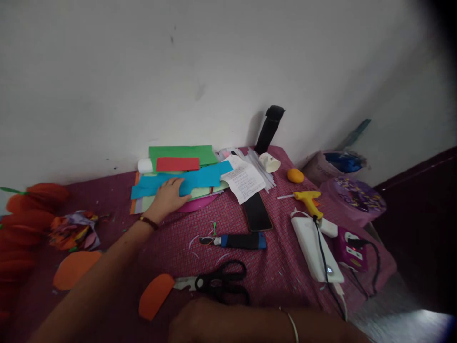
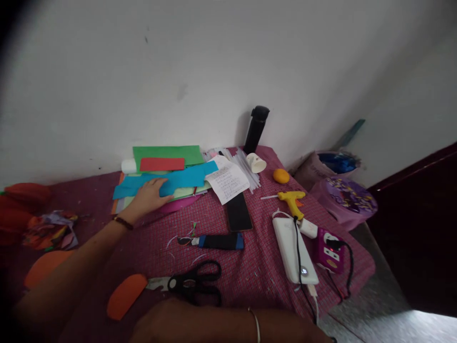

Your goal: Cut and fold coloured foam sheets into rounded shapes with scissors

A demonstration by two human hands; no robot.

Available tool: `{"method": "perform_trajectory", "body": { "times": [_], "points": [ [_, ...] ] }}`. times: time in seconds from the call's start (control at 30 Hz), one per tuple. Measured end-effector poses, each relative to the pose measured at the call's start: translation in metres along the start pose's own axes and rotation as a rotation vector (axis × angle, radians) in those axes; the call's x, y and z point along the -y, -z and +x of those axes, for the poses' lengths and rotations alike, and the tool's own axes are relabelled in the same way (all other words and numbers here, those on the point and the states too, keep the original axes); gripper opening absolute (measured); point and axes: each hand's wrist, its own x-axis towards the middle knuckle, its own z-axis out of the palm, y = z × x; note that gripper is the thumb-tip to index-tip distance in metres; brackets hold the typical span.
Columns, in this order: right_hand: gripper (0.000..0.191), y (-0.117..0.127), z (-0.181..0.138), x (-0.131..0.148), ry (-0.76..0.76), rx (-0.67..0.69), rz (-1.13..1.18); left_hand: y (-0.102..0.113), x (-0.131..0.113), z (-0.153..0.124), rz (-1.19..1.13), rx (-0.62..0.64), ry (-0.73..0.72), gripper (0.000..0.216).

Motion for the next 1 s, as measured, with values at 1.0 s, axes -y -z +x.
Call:
{"method": "perform_trajectory", "body": {
  "times": [1.0],
  "points": [
    [0.019,0.016,0.003,0.013,-0.018,-0.002,-0.050,0.011,0.004,0.024,0.169,0.155,-0.055,0.066]
  ]
}}
